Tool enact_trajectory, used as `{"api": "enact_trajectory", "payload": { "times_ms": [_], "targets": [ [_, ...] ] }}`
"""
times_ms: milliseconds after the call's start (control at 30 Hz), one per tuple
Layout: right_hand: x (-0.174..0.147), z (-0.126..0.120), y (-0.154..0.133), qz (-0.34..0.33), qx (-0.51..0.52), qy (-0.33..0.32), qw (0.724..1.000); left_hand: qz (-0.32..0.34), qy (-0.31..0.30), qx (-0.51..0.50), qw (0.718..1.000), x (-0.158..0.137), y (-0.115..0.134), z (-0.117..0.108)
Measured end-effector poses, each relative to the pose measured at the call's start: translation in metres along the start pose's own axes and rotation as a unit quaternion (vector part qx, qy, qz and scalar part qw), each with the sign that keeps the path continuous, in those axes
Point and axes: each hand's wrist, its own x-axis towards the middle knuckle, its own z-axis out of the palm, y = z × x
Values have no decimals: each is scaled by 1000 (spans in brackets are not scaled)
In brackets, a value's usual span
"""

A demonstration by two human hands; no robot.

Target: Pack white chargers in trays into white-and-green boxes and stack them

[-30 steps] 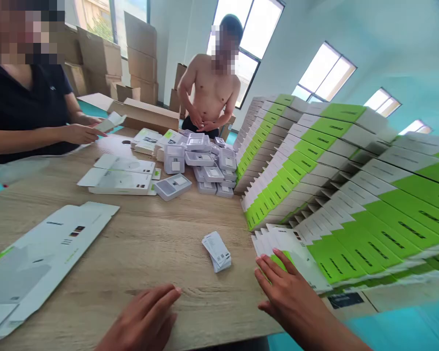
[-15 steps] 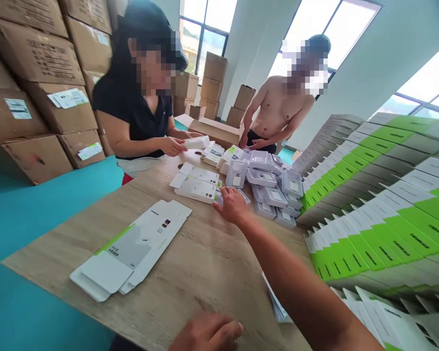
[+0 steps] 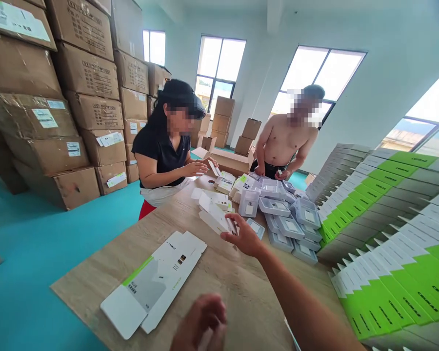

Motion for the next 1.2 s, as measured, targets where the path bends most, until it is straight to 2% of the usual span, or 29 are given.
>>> {"api": "enact_trajectory", "payload": {
  "times_ms": [33, 67, 100, 133, 167, 200, 233, 267, 300, 367, 433, 500, 567, 667, 767, 867, 1033, 1200],
  "targets": [
    [-11, -6, -4, -18, 27, -13, 999, -24, 67, -30, 997, 16, 1, -12],
    [-23, -9, -8, -37, 51, -34, 997, -42, 110, -55, 992, 33, 2, -23],
    [-33, -11, -11, -53, 70, -57, 995, -49, 106, -89, 989, 49, 3, -34],
    [-42, -11, -13, -62, 81, -76, 992, -60, 52, -140, 987, 62, 5, -43],
    [-48, -10, -13, -63, 84, -87, 991, -97, -9, -187, 978, 73, 7, -49],
    [-52, -8, -12, -55, 79, -89, 991, -133, -44, -220, 965, 80, 8, -53],
    [-53, -6, -9, -40, 68, -80, 994, -169, -51, -237, 955, 83, 9, -54],
    [-52, -5, -5, -19, 50, -63, 997, -200, -29, -233, 951, 84, 10, -53],
    [-49, -4, 0, 6, 27, -41, 999, -215, 14, -212, 953, 82, 10, -51],
    [-47, -2, 9, 52, -25, 2, 998, -199, 83, -143, 966, 78, 9, -47],
    [-53, -1, 15, 84, -71, 23, 994, -154, 102, -73, 980, 74, 8, -45],
    [-74, -4, 18, 99, -103, 32, 989, -120, 108, -28, 987, 72, 12, -45],
    [-110, -11, 19, 106, -124, 51, 985, -121, 117, -8, 986, 71, 20, -44],
    [-181, -29, 22, 132, -148, 83, 977, -146, 125, -5, 981, 70, 34, -38],
    [-249, -37, 20, 160, -158, 79, 971, -146, 112, -14, 983, 68, 44, -27],
    [-286, -32, 20, 170, -157, 80, 970, -152, 103, -5, 983, 59, 46, -21],
    [-282, -22, 29, 198, -147, 111, 963, -137, 68, 70, 986, 34, 31, -28],
    [-276, -21, 31, 209, -113, 119, 964, -151, 8, 66, 986, 17, 17, -38]
  ]
}}
